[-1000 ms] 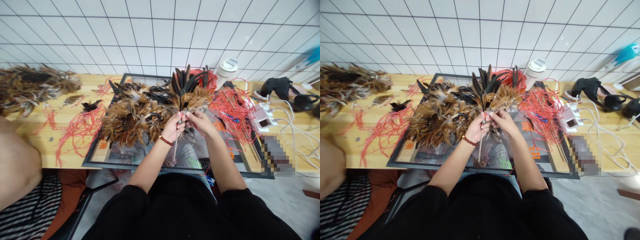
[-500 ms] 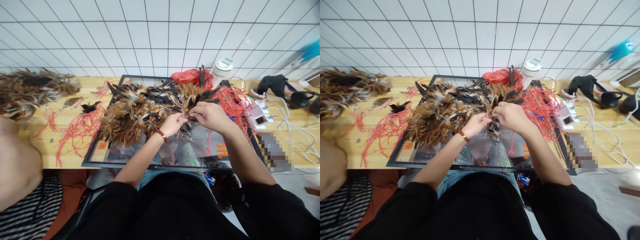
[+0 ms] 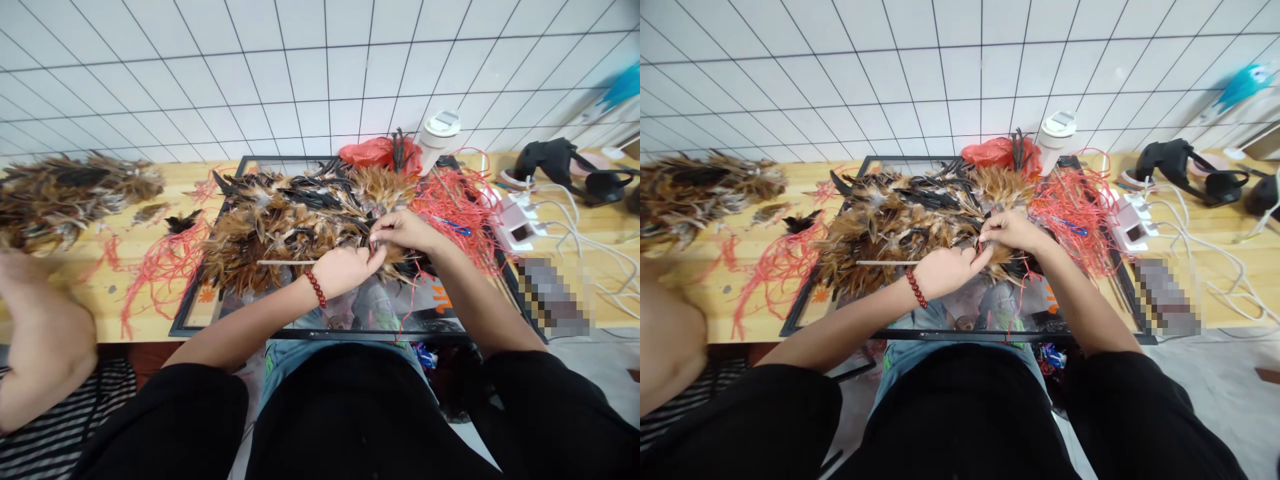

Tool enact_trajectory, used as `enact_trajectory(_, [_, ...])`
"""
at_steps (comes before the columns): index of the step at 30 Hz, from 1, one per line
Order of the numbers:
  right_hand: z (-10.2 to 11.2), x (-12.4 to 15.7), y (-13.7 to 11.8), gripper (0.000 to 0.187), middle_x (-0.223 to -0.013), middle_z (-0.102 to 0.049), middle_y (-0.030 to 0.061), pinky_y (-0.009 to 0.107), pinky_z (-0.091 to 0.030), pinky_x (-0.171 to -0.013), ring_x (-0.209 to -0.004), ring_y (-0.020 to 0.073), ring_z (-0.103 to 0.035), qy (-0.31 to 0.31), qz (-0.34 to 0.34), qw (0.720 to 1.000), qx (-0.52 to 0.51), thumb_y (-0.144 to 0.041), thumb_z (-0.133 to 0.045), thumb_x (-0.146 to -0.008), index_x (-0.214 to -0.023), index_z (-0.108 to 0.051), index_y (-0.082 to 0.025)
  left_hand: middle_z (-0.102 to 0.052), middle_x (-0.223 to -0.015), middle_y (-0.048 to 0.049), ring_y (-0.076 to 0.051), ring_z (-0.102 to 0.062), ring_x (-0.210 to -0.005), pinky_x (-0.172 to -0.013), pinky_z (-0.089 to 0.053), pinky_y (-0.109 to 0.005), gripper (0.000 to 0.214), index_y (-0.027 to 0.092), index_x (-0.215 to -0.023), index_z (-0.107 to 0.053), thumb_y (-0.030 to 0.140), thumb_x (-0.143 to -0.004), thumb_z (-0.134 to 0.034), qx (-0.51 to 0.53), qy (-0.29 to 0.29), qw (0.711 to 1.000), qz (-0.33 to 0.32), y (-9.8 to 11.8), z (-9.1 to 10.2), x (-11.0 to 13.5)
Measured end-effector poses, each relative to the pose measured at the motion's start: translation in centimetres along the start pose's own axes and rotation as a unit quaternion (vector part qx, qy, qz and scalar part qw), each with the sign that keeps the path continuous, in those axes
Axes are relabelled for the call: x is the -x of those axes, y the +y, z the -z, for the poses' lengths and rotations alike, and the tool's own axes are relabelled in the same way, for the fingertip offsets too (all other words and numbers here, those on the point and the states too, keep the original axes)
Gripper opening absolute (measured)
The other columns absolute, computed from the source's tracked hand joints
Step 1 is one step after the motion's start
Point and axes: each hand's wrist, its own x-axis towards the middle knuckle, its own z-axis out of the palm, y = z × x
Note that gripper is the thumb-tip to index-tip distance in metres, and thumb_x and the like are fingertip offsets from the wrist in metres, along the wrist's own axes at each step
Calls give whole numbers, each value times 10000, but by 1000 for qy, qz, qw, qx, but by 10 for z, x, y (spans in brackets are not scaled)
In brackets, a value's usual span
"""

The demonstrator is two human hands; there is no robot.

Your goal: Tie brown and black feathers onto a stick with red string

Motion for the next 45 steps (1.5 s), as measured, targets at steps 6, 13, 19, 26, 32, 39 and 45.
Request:
enact_trajectory(6, [13, 24, 10, 344, -724, -723, 33, 275, -501, -681, -647, 134, -622, -36, -142, 974, -174, -473, -807, -615, -752, -766, -161, -639, -854, -107, -204, -653, -730, -560, -420, -276, 376, 152, -1225, -575, 278, -1004, -299, 13, -2, 998, -57, -23, 19, 20])
enact_trajectory(13, [27, 84, 38, 462, -546, -618, -3, 247, -450, -507, -452, 90, -501, -110, -252, 939, -206, -576, -806, -614, -837, -776, -172, -621, -788, -43, -146, -565, -694, -617, -402, -252, 224, 157, -910, -589, 352, -934, -481, 299, 55, 951, 64, -57, 16, 34])
enact_trajectory(19, [6, 67, 7, 487, -1196, -697, 53, 367, -451, -1013, -1148, 225, -603, -3, -132, 978, -163, -580, -744, -737, -1095, -741, -251, -453, -643, 55, -23, -271, -420, -398, -180, -164, 344, 175, -778, -461, 482, -890, -569, 745, 78, 632, 198, -45, -3, -8])
enact_trajectory(26, [-32, 31, -20, 443, -489, -367, -98, 187, -202, -378, -379, 31, -235, 76, -144, 874, -458, -544, -788, -692, -875, -628, -173, -448, -636, 57, 1, -265, -390, -343, -164, -117, 322, 151, -766, -488, 405, -879, -649, 889, 102, 395, 207, -33, -15, -40])
enact_trajectory(32, [-33, 31, -10, 374, -463, -154, -126, 191, -109, -363, -394, 41, -85, 161, -144, 836, -505, -448, -779, -670, -735, -499, -209, -416, -654, 30, -19, -396, -474, -442, -377, -98, 255, 136, -765, -518, 272, -979, -487, 957, 102, 163, 216, -31, -20, -39])
enact_trajectory(39, [-34, 32, 3, 379, -463, -144, -129, 185, -125, -359, -391, 44, -86, 184, -161, 833, -496, -453, -762, -674, -733, -474, -213, -371, -627, 38, -20, -289, -415, -350, -212, -118, 391, 149, -710, -467, 418, -991, -434, 965, 114, 110, 208, -31, -26, -37])
enact_trajectory(45, [-45, 36, 7, 398, -458, -219, -114, 206, -145, -396, -406, 53, -137, 209, -151, 880, -400, -547, -736, -673, -725, -548, -201, -410, -608, 48, -9, -287, -384, -338, -189, -105, 338, 151, -718, -450, 356, -984, -483, 958, 134, 122, 224, -32, -37, -39])
